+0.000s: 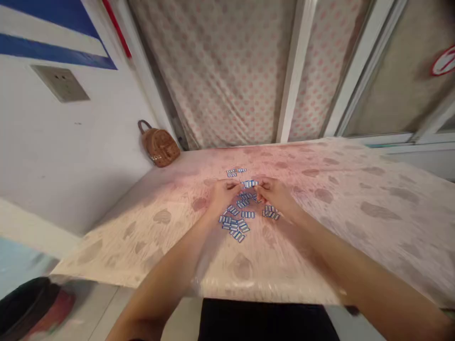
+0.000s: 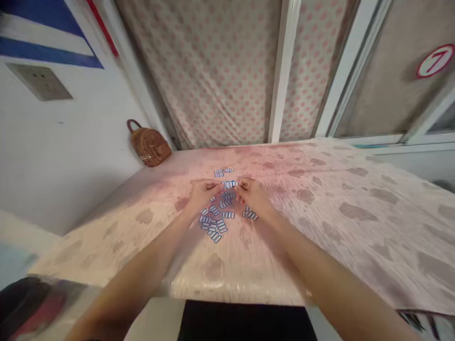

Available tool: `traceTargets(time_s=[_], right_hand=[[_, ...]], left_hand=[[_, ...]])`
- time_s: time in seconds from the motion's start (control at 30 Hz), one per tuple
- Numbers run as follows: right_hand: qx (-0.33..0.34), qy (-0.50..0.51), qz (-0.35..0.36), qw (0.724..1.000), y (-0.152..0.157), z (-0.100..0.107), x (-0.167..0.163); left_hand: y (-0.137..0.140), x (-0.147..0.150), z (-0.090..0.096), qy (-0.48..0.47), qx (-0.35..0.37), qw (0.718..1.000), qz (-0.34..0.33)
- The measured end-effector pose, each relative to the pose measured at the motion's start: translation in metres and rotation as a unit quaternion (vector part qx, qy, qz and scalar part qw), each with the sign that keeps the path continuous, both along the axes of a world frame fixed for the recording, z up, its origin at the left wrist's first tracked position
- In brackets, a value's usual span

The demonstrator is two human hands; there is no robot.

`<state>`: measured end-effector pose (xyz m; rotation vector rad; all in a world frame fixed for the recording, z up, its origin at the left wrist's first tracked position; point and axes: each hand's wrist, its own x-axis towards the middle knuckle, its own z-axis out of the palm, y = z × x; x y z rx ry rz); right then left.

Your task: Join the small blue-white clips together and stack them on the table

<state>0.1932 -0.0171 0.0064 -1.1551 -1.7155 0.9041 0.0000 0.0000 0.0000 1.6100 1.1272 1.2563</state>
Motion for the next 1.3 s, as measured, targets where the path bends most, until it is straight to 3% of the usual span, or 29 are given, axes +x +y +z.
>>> traceTargets(time_s=[0.23, 0.67, 0.83, 1.1, 1.3], right_hand=[[0.04, -0.089, -0.057, 0.994, -0.008, 0.009, -0.004], [0.03, -0.075, -0.044, 0.996, -0.013, 0.013, -0.01], [0.106, -0.135, -0.095, 0.981, -0.012, 0.014, -0.007], [0.208, -0.201, -0.011, 0.957, -0.011, 0.018, -0.002], [0.172, -0.14, -0.031, 0.975, -0.001, 0.015, 0.004]], left_hand=[[-0.005, 0.002, 0.003, -0.009, -0.01, 1.0, -0.011], [-0.007, 0.006, 0.005, -0.025, -0.036, 0.999, -0.024], [-0.011, 0.005, 0.014, -0.055, -0.067, 0.996, -0.022], [-0.016, 0.002, 0.023, -0.071, -0.11, 0.99, -0.049], [-0.012, -0.001, 0.02, -0.075, -0.104, 0.991, -0.044]])
